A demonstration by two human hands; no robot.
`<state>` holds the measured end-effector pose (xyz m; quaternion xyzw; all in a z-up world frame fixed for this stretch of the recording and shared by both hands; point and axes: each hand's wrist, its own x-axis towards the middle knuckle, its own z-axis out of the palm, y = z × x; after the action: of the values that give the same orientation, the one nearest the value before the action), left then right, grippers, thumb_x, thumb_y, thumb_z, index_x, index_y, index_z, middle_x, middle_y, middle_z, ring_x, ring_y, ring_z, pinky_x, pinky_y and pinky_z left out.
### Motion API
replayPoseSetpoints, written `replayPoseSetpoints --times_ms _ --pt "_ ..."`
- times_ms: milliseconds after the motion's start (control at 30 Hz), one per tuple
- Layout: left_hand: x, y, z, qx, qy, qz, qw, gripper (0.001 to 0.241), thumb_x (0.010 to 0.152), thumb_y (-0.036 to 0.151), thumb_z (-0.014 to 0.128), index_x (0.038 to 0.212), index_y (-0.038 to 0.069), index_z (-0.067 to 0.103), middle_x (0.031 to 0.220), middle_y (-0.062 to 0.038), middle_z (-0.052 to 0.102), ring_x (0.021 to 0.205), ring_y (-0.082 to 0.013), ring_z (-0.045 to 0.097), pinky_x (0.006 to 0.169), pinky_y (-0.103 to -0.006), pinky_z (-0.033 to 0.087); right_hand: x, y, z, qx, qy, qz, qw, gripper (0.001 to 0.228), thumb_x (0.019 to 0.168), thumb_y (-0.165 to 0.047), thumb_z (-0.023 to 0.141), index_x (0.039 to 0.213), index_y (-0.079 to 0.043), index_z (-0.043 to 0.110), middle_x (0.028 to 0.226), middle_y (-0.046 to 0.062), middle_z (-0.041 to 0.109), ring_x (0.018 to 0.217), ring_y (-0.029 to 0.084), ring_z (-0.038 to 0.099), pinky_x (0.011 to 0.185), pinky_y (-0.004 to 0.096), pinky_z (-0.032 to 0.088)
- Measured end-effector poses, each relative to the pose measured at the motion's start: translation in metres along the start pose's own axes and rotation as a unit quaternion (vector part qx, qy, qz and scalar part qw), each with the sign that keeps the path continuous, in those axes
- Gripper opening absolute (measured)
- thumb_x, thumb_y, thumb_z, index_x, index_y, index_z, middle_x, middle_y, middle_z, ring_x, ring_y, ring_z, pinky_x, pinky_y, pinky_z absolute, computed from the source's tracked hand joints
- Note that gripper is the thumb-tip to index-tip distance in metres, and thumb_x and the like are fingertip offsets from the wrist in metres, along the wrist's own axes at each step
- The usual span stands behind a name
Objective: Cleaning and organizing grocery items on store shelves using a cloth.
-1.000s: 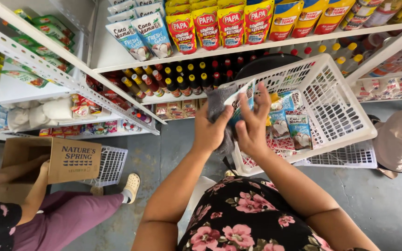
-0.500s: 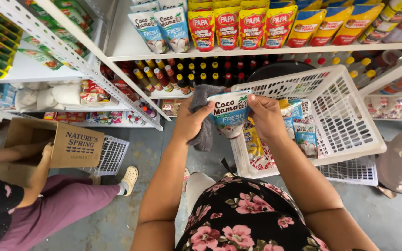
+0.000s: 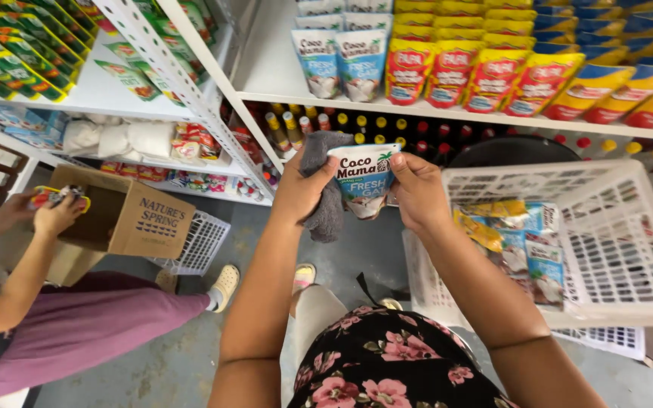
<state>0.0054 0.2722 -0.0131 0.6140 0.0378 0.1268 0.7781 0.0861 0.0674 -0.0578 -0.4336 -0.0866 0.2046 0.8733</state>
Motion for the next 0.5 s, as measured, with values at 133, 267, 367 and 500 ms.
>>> replayPoseSetpoints --times_ms 133,267,367,500 --pt "0.02 0.031 -0.054 0.08 0.01 0.06 0.995 0.047 0.091 0.016 0.081 0.134 0.004 0.065 0.123 -0.004 0.071 0.11 -0.014 0.065 0.097 -0.0311 0.052 0.045 0.038 0.055 0.014 -0.005 -0.034 0.999 0.025 0.105 -0.021 0.066 0.106 0.002 0.072 0.101 0.007 0.074 0.089 0.016 0.068 0.083 0.034 0.057" --pt "0.072 0.041 -0.114 0.083 0.027 0.037 0.996 0.053 0.086 0.008 0.081 0.135 0.003 0.062 0.121 -0.006 0.072 0.109 -0.0154 0.067 0.094 -0.0316 0.054 0.107 0.075 0.109 0.026 0.023 -0.069 0.997 0.025 0.104 -0.02 0.063 0.109 0.002 0.071 0.103 0.007 0.074 0.092 0.015 0.069 0.086 0.033 0.058" --pt "0.12 0.031 -0.153 0.02 0.044 0.016 0.999 0.045 0.089 0.003 0.077 0.133 0.002 0.064 0.119 -0.007 0.072 0.107 -0.0167 0.067 0.092 -0.0321 0.055 0.15 0.106 0.125 -0.014 0.069 -0.067 0.995 0.029 0.112 -0.024 0.063 0.113 0.005 0.07 0.097 0.009 0.068 0.082 0.018 0.058 0.072 0.036 0.048" --pt "0.199 0.012 -0.195 -0.075 0.011 0.031 0.997 0.036 0.094 -0.001 0.073 0.128 0.0 0.063 0.115 -0.006 0.071 0.104 -0.0172 0.066 0.091 -0.0321 0.054 0.205 0.12 0.144 -0.091 0.084 -0.117 0.985 0.038 0.113 -0.032 0.06 0.132 -0.001 0.071 0.111 0.004 0.067 0.091 0.012 0.051 0.08 0.031 0.041"
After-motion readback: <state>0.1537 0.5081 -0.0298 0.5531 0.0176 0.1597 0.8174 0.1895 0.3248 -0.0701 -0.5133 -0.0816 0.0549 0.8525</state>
